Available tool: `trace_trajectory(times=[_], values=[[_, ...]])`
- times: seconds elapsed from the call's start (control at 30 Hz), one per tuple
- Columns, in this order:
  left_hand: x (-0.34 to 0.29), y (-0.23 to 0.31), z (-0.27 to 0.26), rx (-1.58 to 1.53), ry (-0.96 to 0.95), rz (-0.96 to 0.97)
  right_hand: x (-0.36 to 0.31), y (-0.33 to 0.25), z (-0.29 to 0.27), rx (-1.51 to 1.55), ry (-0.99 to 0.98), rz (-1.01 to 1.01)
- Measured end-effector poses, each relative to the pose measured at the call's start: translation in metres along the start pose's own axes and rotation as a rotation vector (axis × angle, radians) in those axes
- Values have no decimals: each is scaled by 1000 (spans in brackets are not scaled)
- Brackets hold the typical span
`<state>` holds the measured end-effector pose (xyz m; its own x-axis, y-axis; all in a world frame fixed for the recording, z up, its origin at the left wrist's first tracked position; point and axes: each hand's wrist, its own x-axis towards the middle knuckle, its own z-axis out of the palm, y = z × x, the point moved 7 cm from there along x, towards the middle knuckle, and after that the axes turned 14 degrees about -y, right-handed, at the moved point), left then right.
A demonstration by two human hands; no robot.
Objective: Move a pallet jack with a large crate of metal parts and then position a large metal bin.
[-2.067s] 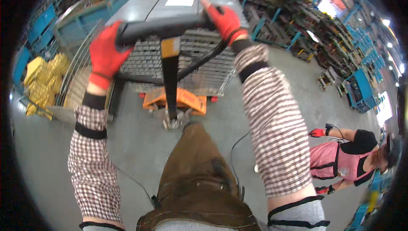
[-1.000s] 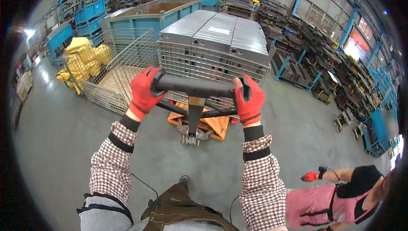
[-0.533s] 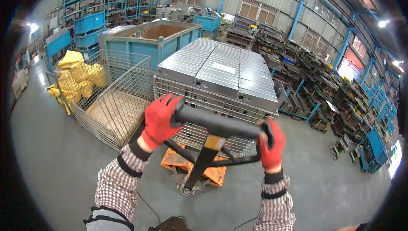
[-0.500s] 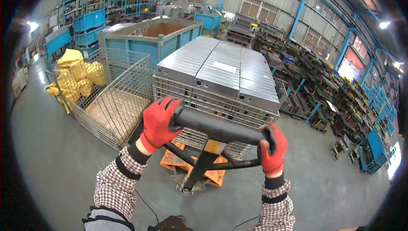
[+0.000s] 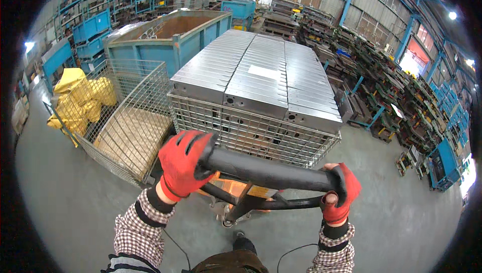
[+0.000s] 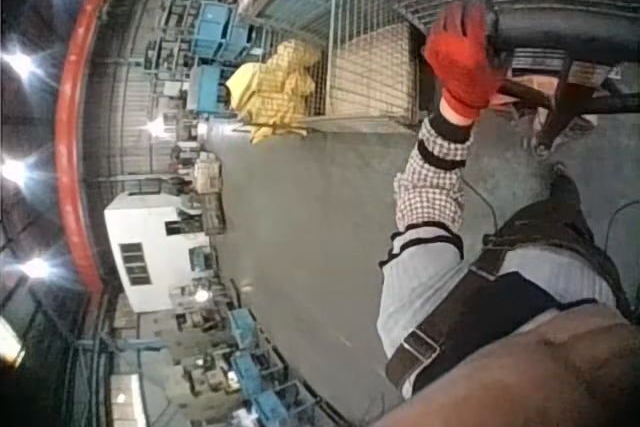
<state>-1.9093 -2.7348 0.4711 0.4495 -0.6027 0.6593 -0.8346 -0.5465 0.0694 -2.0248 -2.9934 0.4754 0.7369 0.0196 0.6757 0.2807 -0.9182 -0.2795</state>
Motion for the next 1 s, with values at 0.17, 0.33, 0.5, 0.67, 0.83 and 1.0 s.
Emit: trace_trajectory(times=[0.17,0.33,0.5,0.67,0.83,1.0], values=[[18,-24,13,-9,101,-2,20,11,11,-37,197,-195],[-37,-54,46,-250,373,-282,-33,-51,87,207,-326,-656],[-279,-68,192,-279,-624,-845,-96,-47,230,400,-728,-755],[-663,61,188,-486,-1288,-1885,-139,-26,308,217,-1119,-647],[-723,223,138,-855,-2,-2599,-185,44,293,247,-1314,-253],[-732,272,164,-576,-225,-2560,-356,229,433,-125,-1693,-203]])
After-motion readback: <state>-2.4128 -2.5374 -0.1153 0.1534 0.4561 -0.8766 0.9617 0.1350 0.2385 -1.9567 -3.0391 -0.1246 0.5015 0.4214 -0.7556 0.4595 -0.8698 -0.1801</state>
